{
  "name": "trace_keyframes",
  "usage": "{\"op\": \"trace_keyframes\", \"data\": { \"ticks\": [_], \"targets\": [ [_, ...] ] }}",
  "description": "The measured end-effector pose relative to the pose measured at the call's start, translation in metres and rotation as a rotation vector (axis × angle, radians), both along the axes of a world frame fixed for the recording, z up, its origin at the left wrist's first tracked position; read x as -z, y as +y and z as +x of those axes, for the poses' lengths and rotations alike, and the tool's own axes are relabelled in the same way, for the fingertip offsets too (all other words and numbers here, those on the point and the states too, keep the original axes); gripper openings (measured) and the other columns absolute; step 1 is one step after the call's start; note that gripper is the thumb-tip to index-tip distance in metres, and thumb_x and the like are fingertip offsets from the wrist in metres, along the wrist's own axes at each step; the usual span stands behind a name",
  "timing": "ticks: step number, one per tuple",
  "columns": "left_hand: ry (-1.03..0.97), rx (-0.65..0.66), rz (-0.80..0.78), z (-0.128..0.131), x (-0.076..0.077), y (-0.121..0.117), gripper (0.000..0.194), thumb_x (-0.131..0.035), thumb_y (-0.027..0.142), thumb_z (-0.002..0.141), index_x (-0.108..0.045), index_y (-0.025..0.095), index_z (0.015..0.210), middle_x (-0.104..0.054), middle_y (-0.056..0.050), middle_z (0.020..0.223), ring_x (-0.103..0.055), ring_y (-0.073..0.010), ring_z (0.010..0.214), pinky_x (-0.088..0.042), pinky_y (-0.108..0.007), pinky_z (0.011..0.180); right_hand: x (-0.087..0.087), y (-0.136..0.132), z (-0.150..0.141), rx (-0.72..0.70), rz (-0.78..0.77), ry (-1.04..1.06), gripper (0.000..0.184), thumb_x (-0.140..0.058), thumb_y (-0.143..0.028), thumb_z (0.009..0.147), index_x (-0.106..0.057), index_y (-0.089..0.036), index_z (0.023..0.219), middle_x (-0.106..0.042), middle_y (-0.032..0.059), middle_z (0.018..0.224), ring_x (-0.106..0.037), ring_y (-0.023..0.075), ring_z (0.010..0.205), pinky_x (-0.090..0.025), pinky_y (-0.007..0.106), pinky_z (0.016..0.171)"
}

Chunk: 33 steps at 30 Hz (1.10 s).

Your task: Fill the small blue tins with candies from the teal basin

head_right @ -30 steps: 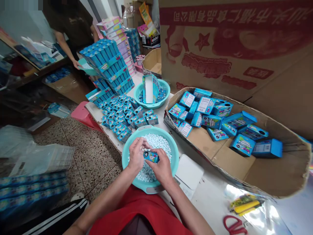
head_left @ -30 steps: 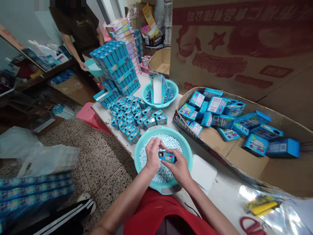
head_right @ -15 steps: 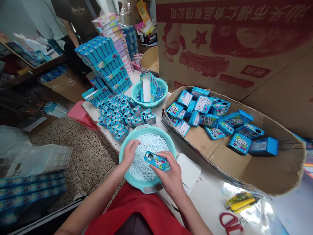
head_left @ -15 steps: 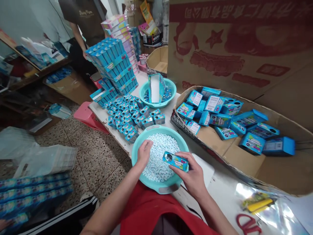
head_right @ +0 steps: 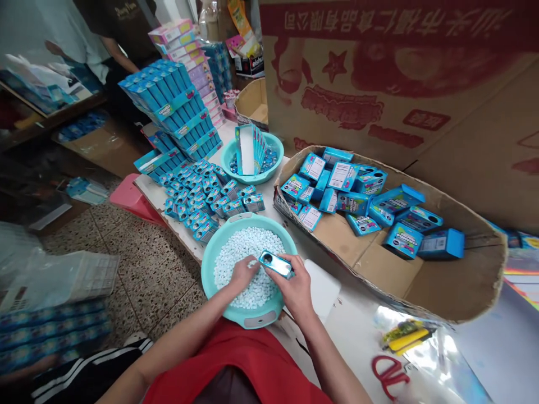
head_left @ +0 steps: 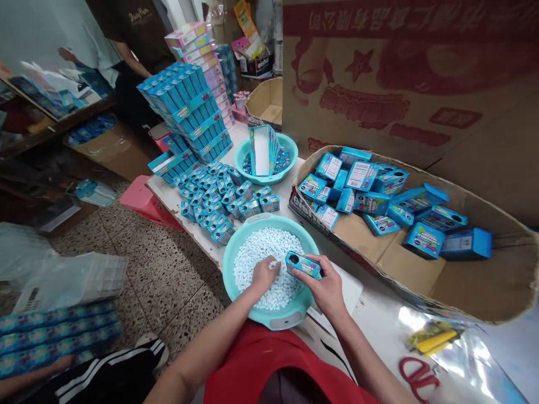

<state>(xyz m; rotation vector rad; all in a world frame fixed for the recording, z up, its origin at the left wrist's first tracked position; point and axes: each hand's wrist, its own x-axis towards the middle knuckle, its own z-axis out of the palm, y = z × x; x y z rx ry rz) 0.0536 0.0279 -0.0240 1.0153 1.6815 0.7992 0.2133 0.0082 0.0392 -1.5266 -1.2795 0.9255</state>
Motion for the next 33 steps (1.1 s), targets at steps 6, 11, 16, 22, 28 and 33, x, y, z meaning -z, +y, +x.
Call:
{"op": "trace_keyframes", "data": {
  "ticks": [6,11,16,22,28,33],
  "targets": [
    [-0.55,-0.189,-0.079,-0.004,-0.056,0.014,0.034,-0.068,0.047,0.066,-0.051,0.019,0.071,-0.049,0.005,0.058,-0.041,-0.0065,0.038,-0.024,-0.018,0.035,0.007,-0.005,-0.004,-0.073,0.004,-0.051,0.029,-0.071,-0.041,0.071,-0.063,-0.022,0.091,-0.062,0.0046,0.089,-0.059,0.0233,0.084,-0.047,0.035,0.074],
    [-0.727,-0.259,0.089,0.011,-0.088,0.021,0.029,-0.068,0.04,0.066,-0.048,0.019,0.07,-0.053,0.004,0.061,-0.054,-0.0102,0.049,-0.043,-0.022,0.047,0.008,-0.003,-0.023,-0.17,0.001,-0.142,0.022,-0.069,-0.029,0.071,-0.063,-0.022,0.091,-0.063,0.0043,0.088,-0.059,0.0248,0.087,-0.047,0.037,0.077],
    [-0.694,-0.359,0.204,0.018,-0.09,0.027,0.028,-0.067,0.039,0.067,-0.048,0.019,0.076,-0.057,0.004,0.067,-0.057,-0.0103,0.053,-0.045,-0.024,0.053,-0.004,-0.001,-0.029,-0.176,0.038,-0.222,0.026,-0.07,-0.025,0.07,-0.062,-0.023,0.095,-0.063,0.0042,0.091,-0.059,0.025,0.089,-0.046,0.037,0.078],
    [-0.704,-0.387,0.184,0.019,-0.094,0.032,0.033,-0.07,0.04,0.066,-0.05,0.019,0.083,-0.058,0.004,0.065,-0.056,-0.0106,0.05,-0.044,-0.025,0.052,-0.009,0.003,-0.025,-0.208,0.03,-0.252,0.024,-0.07,-0.024,0.07,-0.062,-0.023,0.092,-0.063,0.0041,0.089,-0.06,0.0246,0.087,-0.046,0.036,0.076],
    [-0.662,-0.354,0.214,0.02,-0.094,0.032,0.035,-0.068,0.047,0.07,-0.05,0.018,0.062,-0.052,0.004,0.055,-0.054,-0.0107,0.05,-0.043,-0.026,0.057,-0.01,0.004,-0.027,-0.206,0.025,-0.204,0.027,-0.072,-0.021,0.067,-0.062,-0.023,0.092,-0.062,0.0028,0.088,-0.06,0.0238,0.086,-0.046,0.035,0.075],
    [-0.624,-0.353,0.239,0.021,-0.094,0.034,0.039,-0.066,0.049,0.071,-0.049,0.018,0.055,-0.05,0.003,0.051,-0.053,-0.0117,0.05,-0.043,-0.027,0.057,-0.008,0.003,-0.029,-0.194,0.007,-0.176,0.027,-0.073,-0.02,0.066,-0.062,-0.023,0.091,-0.062,0.0028,0.088,-0.059,0.0242,0.087,-0.046,0.036,0.076]
  ]
}}
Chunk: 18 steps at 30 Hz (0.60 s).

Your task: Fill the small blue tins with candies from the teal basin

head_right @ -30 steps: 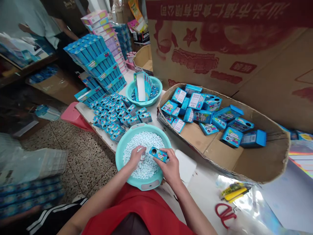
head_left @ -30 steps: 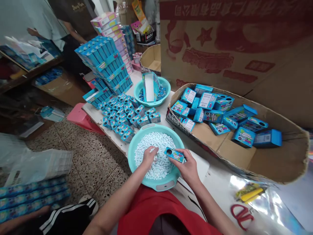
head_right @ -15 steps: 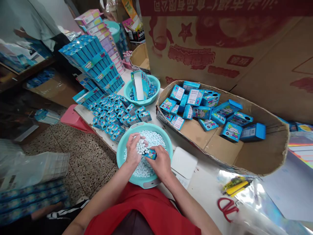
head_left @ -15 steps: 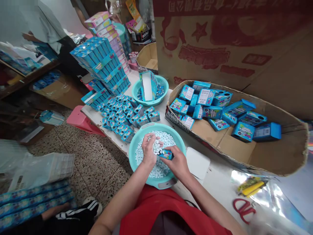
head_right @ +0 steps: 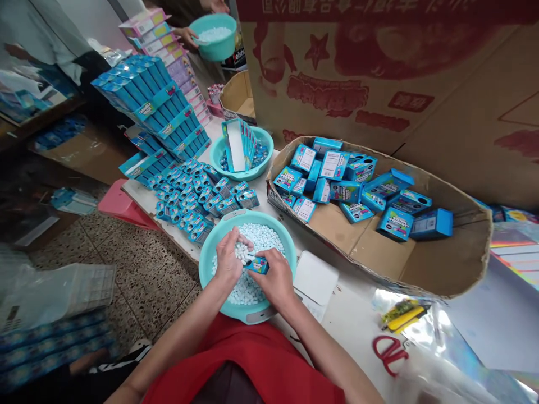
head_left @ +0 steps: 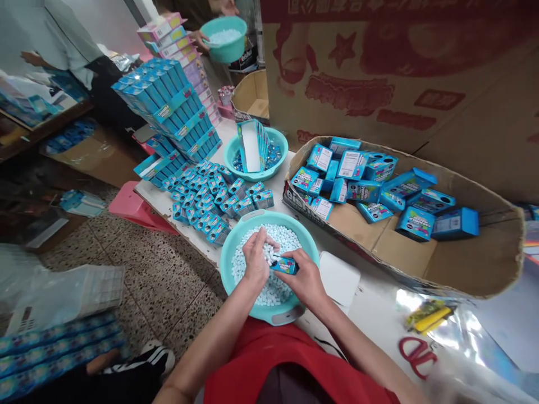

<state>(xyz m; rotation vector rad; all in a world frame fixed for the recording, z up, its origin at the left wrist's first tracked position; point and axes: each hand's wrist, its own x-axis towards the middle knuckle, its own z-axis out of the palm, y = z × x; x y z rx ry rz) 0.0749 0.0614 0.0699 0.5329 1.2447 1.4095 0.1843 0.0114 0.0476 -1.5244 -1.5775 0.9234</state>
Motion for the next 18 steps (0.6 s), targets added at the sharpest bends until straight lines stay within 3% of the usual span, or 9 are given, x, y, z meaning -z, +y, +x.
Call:
{"op": "trace_keyframes", "data": {
  "ticks": [10,18],
  "targets": [
    [0.009,0.016,-0.014,0.002,0.003,0.0,0.035,-0.066,0.047,0.072,-0.05,0.017,0.063,-0.052,0.003,0.056,-0.055,-0.0108,0.051,-0.043,-0.024,0.052,-0.002,0.002,0.002,0.022,0.015,-0.009,0.027,-0.072,-0.019,0.067,-0.062,-0.023,0.092,-0.062,0.0024,0.087,-0.06,0.0236,0.086,-0.046,0.034,0.074],
    [0.093,0.066,0.008,0.007,0.013,-0.002,0.037,-0.065,0.047,0.074,-0.047,0.018,0.061,-0.048,0.004,0.052,-0.044,-0.0073,0.044,-0.034,-0.02,0.043,0.004,0.003,0.001,0.013,-0.035,0.011,0.026,-0.07,-0.018,0.068,-0.062,-0.022,0.092,-0.062,0.0031,0.089,-0.059,0.0237,0.088,-0.046,0.034,0.074]
  ]
}}
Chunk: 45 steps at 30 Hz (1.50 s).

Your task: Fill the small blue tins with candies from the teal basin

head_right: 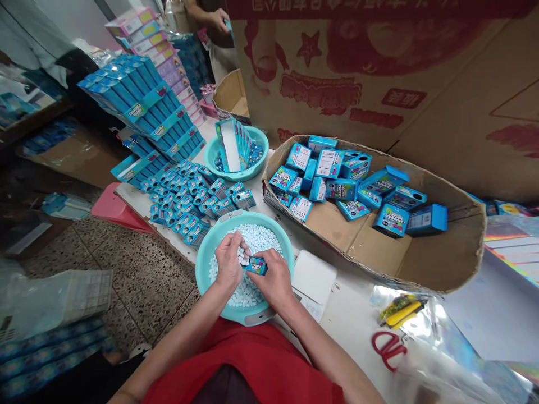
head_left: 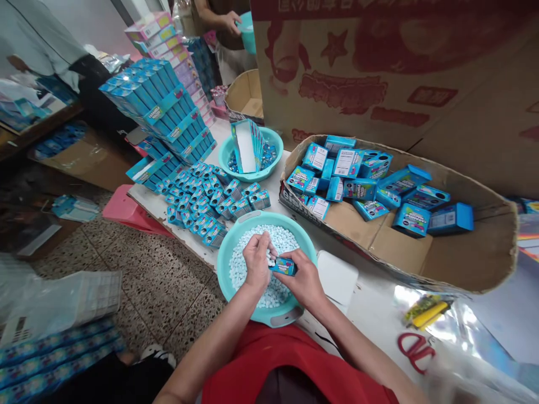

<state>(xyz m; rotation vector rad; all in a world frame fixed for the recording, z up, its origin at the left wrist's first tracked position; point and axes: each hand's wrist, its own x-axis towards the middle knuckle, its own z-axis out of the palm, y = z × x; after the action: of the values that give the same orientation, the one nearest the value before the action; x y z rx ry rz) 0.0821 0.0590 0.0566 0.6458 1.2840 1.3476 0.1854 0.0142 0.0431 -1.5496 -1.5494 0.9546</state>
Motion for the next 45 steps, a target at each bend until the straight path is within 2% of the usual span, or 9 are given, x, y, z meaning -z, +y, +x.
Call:
{"op": "trace_keyframes", "data": {
  "ticks": [9,20,24,26,31,37,40,43,45],
  "targets": [
    [0.088,0.014,0.073,0.003,-0.003,-0.004,0.036,-0.064,0.048,0.076,-0.048,0.018,0.062,-0.044,0.006,0.045,-0.04,-0.0063,0.041,-0.032,-0.019,0.043,-0.004,-0.004,0.002,0.022,0.069,0.037,0.026,-0.07,-0.017,0.068,-0.062,-0.023,0.092,-0.061,0.0033,0.087,-0.058,0.0235,0.086,-0.046,0.035,0.075],
    [-0.109,-0.044,-0.014,-0.004,-0.011,0.007,0.044,-0.069,0.053,0.069,-0.042,0.018,0.065,-0.029,0.011,0.047,-0.026,-0.0028,0.035,-0.02,-0.016,0.035,0.001,-0.007,0.01,0.082,-0.049,0.306,0.029,-0.078,-0.029,0.063,-0.065,-0.022,0.088,-0.062,0.0018,0.086,-0.059,0.0226,0.085,-0.046,0.036,0.078],
    [0.395,0.163,0.001,-0.036,0.009,0.009,0.037,-0.049,0.056,0.082,-0.052,0.02,0.074,-0.045,0.004,0.054,-0.044,-0.0092,0.045,-0.036,-0.021,0.044,-0.014,-0.029,0.045,0.125,-0.088,0.459,0.038,-0.081,-0.04,0.06,-0.066,-0.023,0.09,-0.062,0.0029,0.091,-0.06,0.0225,0.085,-0.048,0.034,0.075],
    [0.708,0.372,0.012,-0.05,0.027,0.008,0.029,-0.057,0.05,0.079,-0.06,0.021,0.078,-0.062,-0.003,0.073,-0.06,-0.0187,0.073,-0.047,-0.03,0.065,-0.02,-0.045,0.069,0.224,-0.072,0.401,0.038,-0.081,-0.043,0.06,-0.066,-0.023,0.09,-0.062,0.0035,0.092,-0.06,0.0221,0.083,-0.049,0.033,0.072],
    [1.305,0.68,0.238,-0.042,0.079,0.018,0.033,-0.056,0.036,0.082,-0.062,0.022,0.111,-0.053,-0.011,0.131,-0.038,-0.0316,0.127,-0.03,-0.049,0.103,0.0,-0.067,0.112,0.508,0.028,0.081,0.038,-0.077,-0.047,0.064,-0.066,-0.022,0.09,-0.061,0.0041,0.088,-0.059,0.0219,0.08,-0.049,0.034,0.071],
    [1.469,0.588,0.298,0.018,0.108,0.031,0.042,-0.05,0.046,0.085,-0.059,0.016,0.113,-0.052,-0.016,0.122,-0.042,-0.0321,0.118,-0.036,-0.047,0.095,0.043,-0.064,0.106,0.539,0.17,-0.139,0.039,-0.065,-0.054,0.075,-0.064,-0.02,0.094,-0.062,0.0071,0.09,-0.06,0.024,0.084,-0.051,0.039,0.073],
    [1.432,0.744,0.362,0.028,0.106,0.016,0.03,-0.045,0.04,0.088,-0.062,0.021,0.103,-0.058,-0.009,0.108,-0.049,-0.0264,0.102,-0.04,-0.041,0.086,0.025,-0.054,0.117,0.51,0.296,-0.279,0.04,-0.066,-0.048,0.078,-0.059,-0.021,0.107,-0.061,0.0098,0.103,-0.058,0.0262,0.097,-0.049,0.043,0.082],
    [1.429,0.901,0.461,0.024,0.101,-0.006,0.021,-0.046,0.032,0.087,-0.063,0.022,0.093,-0.06,-0.006,0.096,-0.05,-0.024,0.092,-0.039,-0.038,0.079,-0.008,-0.015,0.167,0.549,0.403,-0.371,0.028,-0.059,-0.039,0.084,-0.059,-0.022,0.107,-0.062,0.0089,0.101,-0.058,0.0243,0.096,-0.047,0.042,0.086],
    [1.438,0.961,0.528,0.015,0.098,-0.021,0.019,-0.046,0.029,0.086,-0.064,0.022,0.088,-0.06,-0.006,0.09,-0.05,-0.0225,0.087,-0.039,-0.036,0.078,-0.021,0.026,0.217,0.627,0.246,-0.413,0.028,-0.056,-0.038,0.084,-0.059,-0.02,0.106,-0.06,0.0102,0.103,-0.057,0.0244,0.096,-0.046,0.041,0.087]
  ]
}}
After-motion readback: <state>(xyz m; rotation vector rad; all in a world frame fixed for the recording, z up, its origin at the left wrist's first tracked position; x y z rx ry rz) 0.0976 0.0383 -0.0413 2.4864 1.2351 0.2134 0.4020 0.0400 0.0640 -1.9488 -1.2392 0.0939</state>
